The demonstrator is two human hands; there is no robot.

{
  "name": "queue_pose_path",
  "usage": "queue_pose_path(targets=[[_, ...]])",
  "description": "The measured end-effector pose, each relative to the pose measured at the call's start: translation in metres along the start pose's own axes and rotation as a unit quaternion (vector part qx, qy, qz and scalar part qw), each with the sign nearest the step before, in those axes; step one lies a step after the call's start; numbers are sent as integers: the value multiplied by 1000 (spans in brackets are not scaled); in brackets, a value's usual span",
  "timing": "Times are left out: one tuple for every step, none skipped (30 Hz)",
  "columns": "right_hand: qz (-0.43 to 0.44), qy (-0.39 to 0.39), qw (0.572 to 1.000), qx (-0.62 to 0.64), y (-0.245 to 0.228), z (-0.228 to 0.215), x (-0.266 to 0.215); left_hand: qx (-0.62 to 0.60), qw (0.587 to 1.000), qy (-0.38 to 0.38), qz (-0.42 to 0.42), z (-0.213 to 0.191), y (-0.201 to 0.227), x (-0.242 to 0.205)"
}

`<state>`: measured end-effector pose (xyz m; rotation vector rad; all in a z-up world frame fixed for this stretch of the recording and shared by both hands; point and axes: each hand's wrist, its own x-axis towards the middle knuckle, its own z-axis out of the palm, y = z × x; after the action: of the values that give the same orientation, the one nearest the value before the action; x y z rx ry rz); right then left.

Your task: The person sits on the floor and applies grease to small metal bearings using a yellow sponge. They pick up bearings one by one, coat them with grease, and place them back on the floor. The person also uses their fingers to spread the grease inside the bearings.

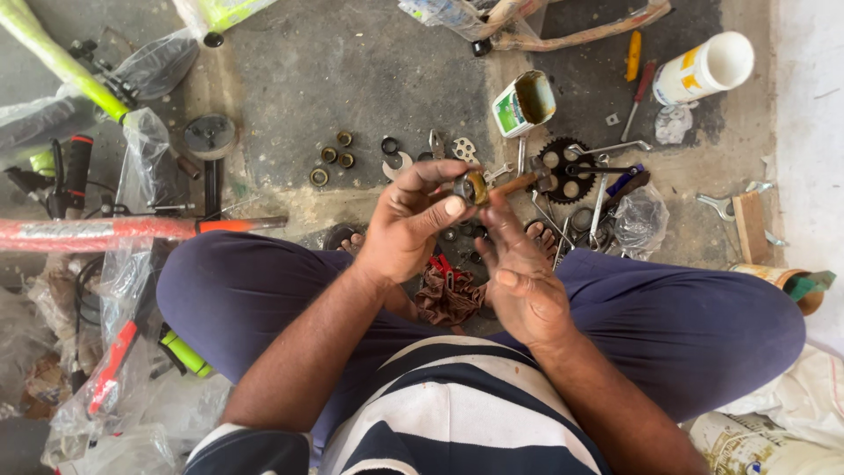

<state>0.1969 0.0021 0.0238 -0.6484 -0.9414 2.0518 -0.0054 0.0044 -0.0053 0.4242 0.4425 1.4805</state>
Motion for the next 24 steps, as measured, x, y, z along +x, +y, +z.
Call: queue_pose_path(targets=[[-13, 5, 999, -46, 0, 0, 0, 36, 999, 3, -4, -1, 0, 0], [-26, 9, 995, -91, 0, -1, 1, 72, 997, 6, -9, -1, 0, -1], [-39, 14, 990, -137, -1, -2, 3, 108, 994, 8, -13, 0, -2, -1], [-91, 4, 950, -300, 0, -2, 5, 125, 992, 6, -13, 1, -4, -1], [-140, -4, 881, -452, 1, -1, 6, 142, 990, 4, -14, 3, -6, -2], [-184, -13, 785, -591, 2, 1, 5, 159, 987, 2, -16, 5, -7, -4], [-182, 2, 744, -642, 2, 2, 7, 179, 984, 8, -11, 5, -6, -3], [-179, 17, 701, -691, 1, 2, 8, 199, 980, 14, -7, 5, -5, -2], [-172, 28, 655, -735, 1, 3, 7, 218, 976, 25, -3, 5, -4, -4], [-168, 29, 638, -751, 2, 2, 6, 213, 976, 38, 1, 3, -3, -2], [-164, 28, 621, -766, 2, 3, 5, 209, 976, 54, 5, -1, -2, 0], [-160, 27, 604, -780, 3, 2, 5, 205, 976, 69, 9, -3, -1, 0], [-162, 36, 604, -779, 2, 1, 7, 199, 978, 60, 11, -4, 0, 1], [-163, 45, 604, -779, 2, 0, 8, 194, 980, 52, 13, -5, 0, 2], [-162, 55, 604, -779, 1, -2, 7, 187, 981, 43, 13, -4, -2, 1], [-169, 57, 578, -797, 0, -3, 6, 191, 981, 39, 10, -3, -6, -1], [-179, 60, 552, -812, 0, -4, 7, 199, 979, 34, 9, -1, -9, -2], [-188, 63, 526, -827, -1, -5, 8, 206, 978, 28, 7, 1, -11, -3], [-201, 56, 521, -827, -2, -5, 10, 201, 979, 28, 4, 1, -9, -3], [-214, 50, 517, -827, -3, -5, 12, 195, 980, 27, 0, 0, -6, -3], [-226, 42, 512, -828, -5, -4, 11, 188, 982, 28, -3, -1, -5, -3], [-230, 43, 524, -819, -9, -5, 10, 167, 986, 26, 5, -1, -3, -1], [-230, 43, 535, -812, -14, -7, 7, 143, 989, 25, 11, -2, -4, 0], [-230, 43, 546, -804, -17, -8, 4, 119, 992, 23, 16, -2, -4, 0]])
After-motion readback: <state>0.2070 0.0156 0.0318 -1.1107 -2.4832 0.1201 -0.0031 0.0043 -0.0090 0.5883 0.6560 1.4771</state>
